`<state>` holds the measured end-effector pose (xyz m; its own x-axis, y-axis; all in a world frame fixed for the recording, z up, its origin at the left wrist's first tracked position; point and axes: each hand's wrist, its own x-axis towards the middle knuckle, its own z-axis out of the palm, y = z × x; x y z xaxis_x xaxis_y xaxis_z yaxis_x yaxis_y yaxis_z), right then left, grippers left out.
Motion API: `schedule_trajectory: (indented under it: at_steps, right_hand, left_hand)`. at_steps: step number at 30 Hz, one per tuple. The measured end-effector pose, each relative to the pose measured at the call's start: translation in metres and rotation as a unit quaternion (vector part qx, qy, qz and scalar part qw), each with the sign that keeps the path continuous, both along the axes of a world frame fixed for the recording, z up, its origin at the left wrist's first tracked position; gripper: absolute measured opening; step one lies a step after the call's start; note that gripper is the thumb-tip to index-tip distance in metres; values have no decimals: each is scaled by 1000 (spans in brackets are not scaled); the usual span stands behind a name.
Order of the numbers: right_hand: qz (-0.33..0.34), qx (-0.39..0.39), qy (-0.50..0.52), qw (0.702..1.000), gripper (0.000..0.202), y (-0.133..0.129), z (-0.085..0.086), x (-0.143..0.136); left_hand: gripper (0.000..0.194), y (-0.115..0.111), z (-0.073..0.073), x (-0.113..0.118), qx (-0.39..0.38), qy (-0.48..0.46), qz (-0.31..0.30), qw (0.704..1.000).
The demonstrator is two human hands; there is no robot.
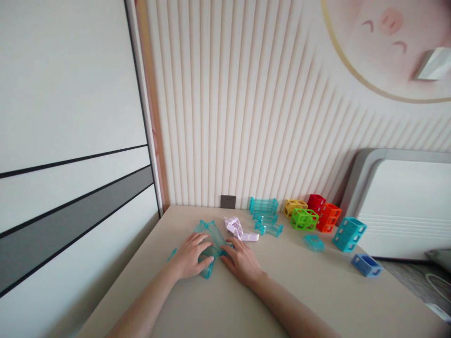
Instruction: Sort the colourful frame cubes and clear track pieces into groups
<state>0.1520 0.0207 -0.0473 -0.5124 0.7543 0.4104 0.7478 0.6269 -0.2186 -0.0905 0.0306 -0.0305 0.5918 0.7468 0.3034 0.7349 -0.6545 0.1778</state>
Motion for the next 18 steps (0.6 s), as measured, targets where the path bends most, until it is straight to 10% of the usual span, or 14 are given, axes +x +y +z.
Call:
schedule_trajectory:
  at_steps: [18]
  right_hand:
    - [33, 47, 83, 995, 18, -2, -1, 21]
  left_hand:
    - [50, 9, -6, -4, -60, -65, 70, 994]
